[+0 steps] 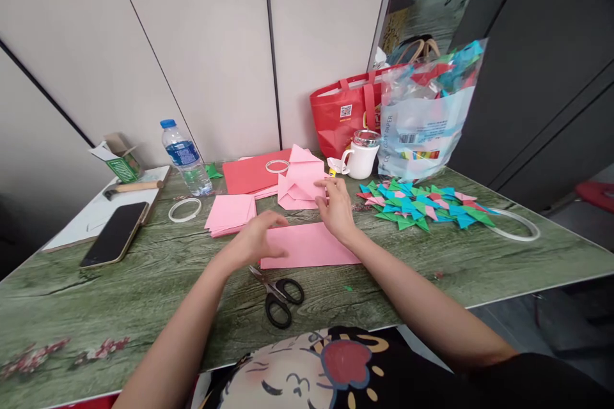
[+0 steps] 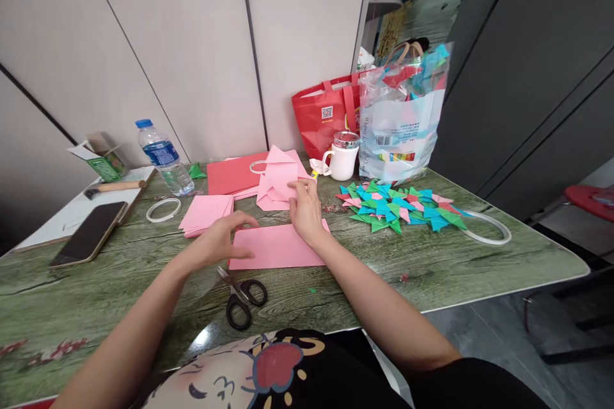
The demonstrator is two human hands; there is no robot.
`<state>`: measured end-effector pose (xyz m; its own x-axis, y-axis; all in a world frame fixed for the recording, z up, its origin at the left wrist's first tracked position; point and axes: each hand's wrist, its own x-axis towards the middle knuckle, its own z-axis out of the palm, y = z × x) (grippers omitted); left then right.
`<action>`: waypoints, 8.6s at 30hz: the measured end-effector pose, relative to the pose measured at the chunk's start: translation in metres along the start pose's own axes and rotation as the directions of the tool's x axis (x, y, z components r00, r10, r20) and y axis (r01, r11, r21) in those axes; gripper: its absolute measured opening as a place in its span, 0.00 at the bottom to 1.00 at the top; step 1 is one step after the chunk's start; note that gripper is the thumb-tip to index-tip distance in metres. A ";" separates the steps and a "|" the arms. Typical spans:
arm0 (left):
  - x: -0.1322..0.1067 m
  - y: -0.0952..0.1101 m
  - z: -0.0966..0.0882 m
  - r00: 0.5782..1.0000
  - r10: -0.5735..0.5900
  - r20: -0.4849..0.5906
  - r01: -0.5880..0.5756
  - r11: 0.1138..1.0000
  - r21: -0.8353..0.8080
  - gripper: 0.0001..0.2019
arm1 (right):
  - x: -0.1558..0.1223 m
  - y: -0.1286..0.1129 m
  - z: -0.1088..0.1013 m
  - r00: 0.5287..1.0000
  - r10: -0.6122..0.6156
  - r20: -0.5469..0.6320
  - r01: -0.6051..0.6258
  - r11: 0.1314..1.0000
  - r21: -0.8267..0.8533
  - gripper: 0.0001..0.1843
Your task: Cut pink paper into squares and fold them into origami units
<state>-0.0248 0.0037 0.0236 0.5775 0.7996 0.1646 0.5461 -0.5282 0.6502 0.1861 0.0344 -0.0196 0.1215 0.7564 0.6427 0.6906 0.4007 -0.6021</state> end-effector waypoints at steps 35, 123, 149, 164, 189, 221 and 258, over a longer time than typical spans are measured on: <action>0.001 -0.005 0.014 0.995 -0.027 0.098 0.018 0.996 0.088 0.10 | -0.013 -0.018 -0.002 0.573 -0.348 0.742 0.179 0.936 0.302 0.15; 0.007 0.013 0.030 0.902 -0.071 -0.426 -0.023 0.977 -0.212 0.24 | -0.019 -0.045 0.001 0.900 -0.033 0.435 -0.288 0.705 0.649 0.10; 0.005 0.018 0.020 0.891 -0.149 -0.429 0.023 0.958 -0.285 0.23 | -0.017 -0.045 -0.001 0.871 0.066 0.487 -0.435 0.565 0.701 0.17; 0.004 0.006 0.008 0.938 -0.337 -0.075 0.157 0.611 -0.776 0.22 | -0.008 -0.043 -0.010 0.880 -0.010 0.475 -0.344 0.677 0.651 0.16; 0.004 0.005 0.006 0.904 -0.376 -0.204 0.097 0.644 -0.759 0.18 | -0.016 -0.045 -0.008 0.911 -0.049 0.410 -0.212 0.797 0.566 0.16; 0.004 0.009 0.009 0.917 -0.367 -0.157 0.161 0.700 -0.696 0.21 | -0.018 -0.044 -0.006 0.911 -0.065 0.408 -0.192 0.807 0.559 0.17; 0.003 0.005 0.001 0.902 -0.401 -0.163 0.146 0.635 -0.758 0.16 | -0.016 -0.045 -0.009 0.868 -0.053 0.493 -0.260 0.799 0.542 0.13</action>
<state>-0.0196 0.0034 0.0265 0.2031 0.9791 0.0084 -0.0290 -0.0026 0.9996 0.1597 -0.0009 0.0012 -0.2826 0.8908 0.3559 0.1341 0.4041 -0.9048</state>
